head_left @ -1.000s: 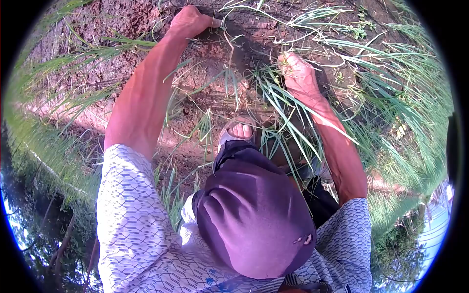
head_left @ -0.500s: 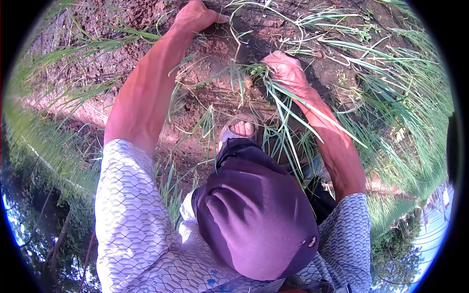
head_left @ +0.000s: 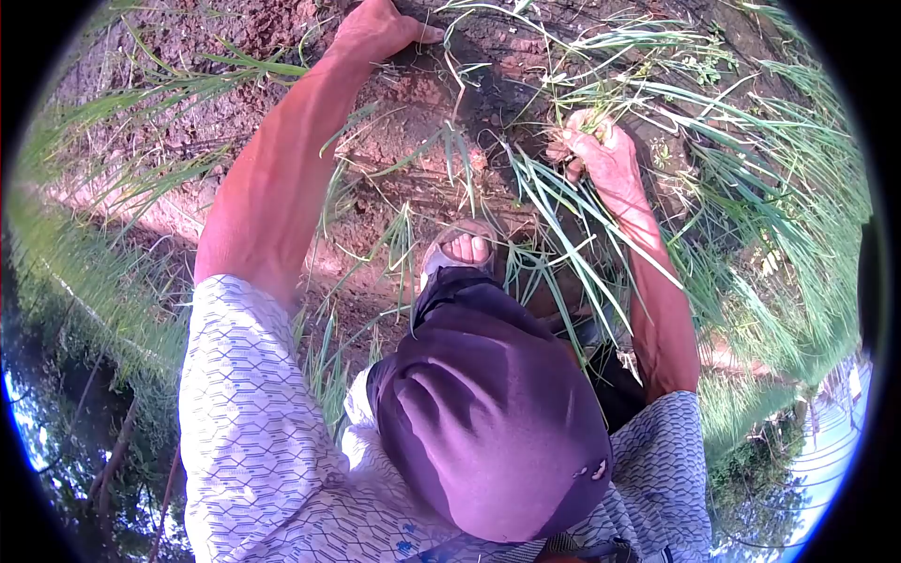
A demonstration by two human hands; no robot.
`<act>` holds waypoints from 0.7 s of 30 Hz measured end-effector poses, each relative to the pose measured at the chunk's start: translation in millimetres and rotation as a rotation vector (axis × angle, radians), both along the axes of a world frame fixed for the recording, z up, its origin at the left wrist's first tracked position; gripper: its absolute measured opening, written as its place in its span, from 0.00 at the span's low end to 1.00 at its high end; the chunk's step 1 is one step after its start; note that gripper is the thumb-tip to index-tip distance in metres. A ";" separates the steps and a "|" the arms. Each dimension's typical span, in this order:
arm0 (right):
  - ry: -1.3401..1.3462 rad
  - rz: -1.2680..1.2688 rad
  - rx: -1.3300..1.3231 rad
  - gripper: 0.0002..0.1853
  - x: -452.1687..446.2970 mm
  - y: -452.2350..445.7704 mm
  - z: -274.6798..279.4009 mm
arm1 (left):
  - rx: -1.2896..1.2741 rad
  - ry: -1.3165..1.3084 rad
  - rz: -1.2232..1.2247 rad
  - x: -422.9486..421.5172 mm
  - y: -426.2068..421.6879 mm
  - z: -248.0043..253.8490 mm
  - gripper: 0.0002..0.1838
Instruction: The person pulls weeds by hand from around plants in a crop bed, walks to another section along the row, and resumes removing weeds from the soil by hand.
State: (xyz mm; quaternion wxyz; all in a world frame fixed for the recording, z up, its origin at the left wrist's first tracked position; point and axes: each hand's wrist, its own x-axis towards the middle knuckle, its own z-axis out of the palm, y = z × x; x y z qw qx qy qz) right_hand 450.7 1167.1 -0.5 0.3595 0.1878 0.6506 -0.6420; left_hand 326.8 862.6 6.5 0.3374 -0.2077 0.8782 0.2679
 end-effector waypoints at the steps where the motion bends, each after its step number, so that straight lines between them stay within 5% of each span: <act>1: 0.008 0.063 0.048 0.14 1.0 -5.9 1.5 | 0.026 -0.036 0.030 3.7 4.1 3.8 0.22; 3: 0.207 0.378 0.271 0.17 -6.3 -21.4 8.3 | 0.076 0.003 0.046 1.5 7.1 7.3 0.22; 7: 0.458 0.493 0.338 0.21 -3.1 -50.1 -15.6 | 0.037 0.047 0.018 4.8 2.2 -0.4 0.23; 8: 0.989 0.444 0.455 0.15 1.3 -60.2 -22.3 | 0.026 0.047 0.020 5.3 2.0 -4.0 0.24; 9: 0.692 0.508 0.419 0.09 2.2 -63.4 -26.7 | 0.017 0.050 0.024 5.7 1.5 -7.1 0.24; 12: 0.960 0.685 0.536 0.11 1.4 -64.5 -27.3 | 0.001 -0.005 -0.015 2.6 1.4 -3.0 0.27; 14: 0.768 0.359 0.217 0.07 7.0 -61.7 -29.6 | 0.274 -0.032 -0.119 1.4 -7.7 8.7 0.25; 15: 0.668 0.199 0.060 0.05 9.6 -59.3 -30.1 | 0.165 0.050 -0.140 4.8 -13.6 -20.8 0.24; 16: 1.064 0.306 0.228 0.04 2.0 -53.4 -17.4 | 0.051 0.126 -0.155 8.4 -20.2 -51.4 0.23; 17: 0.934 0.377 0.265 0.04 5.3 -43.0 -16.9 | 0.041 0.093 -0.152 7.3 -19.1 -48.0 0.27; 19: 0.261 -0.224 -0.240 0.04 21.9 -19.8 -26.4 | 0.019 0.035 -0.147 3.7 -17.5 -40.3 0.34; 21: 0.324 -0.177 0.107 0.06 14.2 23.4 -24.0 | 0.016 -0.004 -0.138 3.5 -20.0 -47.9 0.35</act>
